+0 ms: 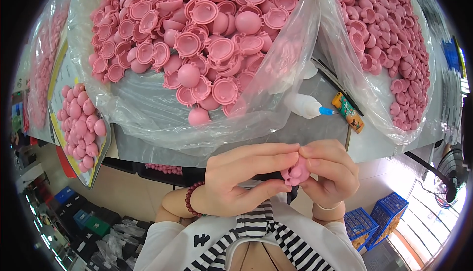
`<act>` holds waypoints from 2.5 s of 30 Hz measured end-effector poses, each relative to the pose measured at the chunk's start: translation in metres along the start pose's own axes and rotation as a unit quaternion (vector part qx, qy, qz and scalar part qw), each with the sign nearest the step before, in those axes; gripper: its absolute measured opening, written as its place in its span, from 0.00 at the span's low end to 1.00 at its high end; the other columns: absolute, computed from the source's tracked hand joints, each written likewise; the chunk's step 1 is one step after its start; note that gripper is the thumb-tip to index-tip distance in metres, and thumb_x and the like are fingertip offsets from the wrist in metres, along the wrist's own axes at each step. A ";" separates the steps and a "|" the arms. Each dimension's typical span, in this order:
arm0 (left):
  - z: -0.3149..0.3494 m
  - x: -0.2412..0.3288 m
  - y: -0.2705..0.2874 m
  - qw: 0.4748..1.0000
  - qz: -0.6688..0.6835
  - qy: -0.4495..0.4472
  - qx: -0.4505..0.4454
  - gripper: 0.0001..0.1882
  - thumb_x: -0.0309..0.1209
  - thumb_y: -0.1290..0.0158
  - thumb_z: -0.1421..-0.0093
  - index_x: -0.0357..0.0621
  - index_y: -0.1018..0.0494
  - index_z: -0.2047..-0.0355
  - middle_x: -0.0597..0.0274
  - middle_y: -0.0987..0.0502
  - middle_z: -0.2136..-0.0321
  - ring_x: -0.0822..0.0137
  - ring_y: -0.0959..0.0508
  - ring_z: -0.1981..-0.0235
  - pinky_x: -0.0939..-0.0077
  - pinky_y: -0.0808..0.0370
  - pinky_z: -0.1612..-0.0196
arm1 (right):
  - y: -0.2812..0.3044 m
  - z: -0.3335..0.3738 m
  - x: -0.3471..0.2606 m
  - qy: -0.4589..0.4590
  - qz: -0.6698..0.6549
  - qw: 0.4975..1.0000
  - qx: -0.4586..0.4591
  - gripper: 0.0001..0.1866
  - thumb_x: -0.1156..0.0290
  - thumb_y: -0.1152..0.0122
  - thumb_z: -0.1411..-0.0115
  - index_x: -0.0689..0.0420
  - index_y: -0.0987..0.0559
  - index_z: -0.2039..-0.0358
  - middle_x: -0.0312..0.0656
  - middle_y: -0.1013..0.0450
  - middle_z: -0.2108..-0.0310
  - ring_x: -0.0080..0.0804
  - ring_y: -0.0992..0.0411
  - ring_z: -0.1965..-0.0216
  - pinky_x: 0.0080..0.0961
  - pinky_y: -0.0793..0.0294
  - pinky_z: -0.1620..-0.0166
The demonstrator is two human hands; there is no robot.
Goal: Applying glue to plastic sphere halves and pressing them together to assemble complete balls.
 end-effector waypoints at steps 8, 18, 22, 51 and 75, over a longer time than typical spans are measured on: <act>-0.004 -0.004 -0.001 1.000 0.010 -0.011 -0.011 0.19 0.20 0.40 0.57 0.36 0.26 0.61 0.50 0.25 0.60 0.62 0.23 0.63 0.75 0.25 0.62 | -0.002 0.003 0.002 -0.009 -0.001 1.000 0.028 0.18 0.79 0.30 0.64 0.59 0.23 0.69 0.42 0.27 0.68 0.34 0.28 0.69 0.22 0.28 0.68; -0.010 -0.009 0.001 0.995 -0.033 -0.090 -0.031 0.31 0.35 0.33 0.62 0.32 0.28 0.58 0.47 0.24 0.63 0.62 0.24 0.68 0.76 0.29 0.64 | -0.010 0.011 -0.007 0.031 0.008 0.999 0.021 0.15 0.81 0.35 0.61 0.57 0.24 0.69 0.38 0.29 0.75 0.33 0.28 0.76 0.24 0.27 0.74; -0.009 -0.013 0.003 0.997 -0.022 -0.075 -0.028 0.28 0.38 0.35 0.60 0.33 0.27 0.60 0.51 0.22 0.67 0.63 0.24 0.69 0.77 0.30 0.68 | -0.012 0.012 -0.008 0.018 -0.015 1.000 0.014 0.16 0.82 0.36 0.61 0.58 0.26 0.68 0.39 0.28 0.75 0.34 0.28 0.75 0.24 0.26 0.73; 0.013 -0.011 0.026 0.907 0.413 0.006 -0.083 0.26 0.54 0.47 0.50 0.42 0.34 0.66 0.57 0.26 0.76 0.67 0.31 0.75 0.79 0.30 0.75 | -0.010 -0.068 -0.074 0.412 0.059 0.897 0.146 0.14 0.89 0.43 0.77 0.56 0.27 0.87 0.29 0.35 0.84 0.15 0.41 0.85 0.13 0.44 0.83; 0.021 -0.016 0.013 0.865 0.472 0.166 -0.040 0.28 0.42 0.40 0.51 0.36 0.38 0.58 0.47 0.26 0.66 0.63 0.25 0.63 0.74 0.29 0.59 | 0.003 -0.019 0.029 -0.149 0.146 0.972 0.104 0.34 0.72 0.31 0.64 0.62 0.33 0.53 0.43 0.32 0.57 0.32 0.34 0.60 0.22 0.33 0.61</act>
Point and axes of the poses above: each hand's wrist, its own z-axis away from the middle knuckle, its own y-axis out of the back of the hand, x = y × z, the point moved 4 cm from there along -z, towards the middle knuckle
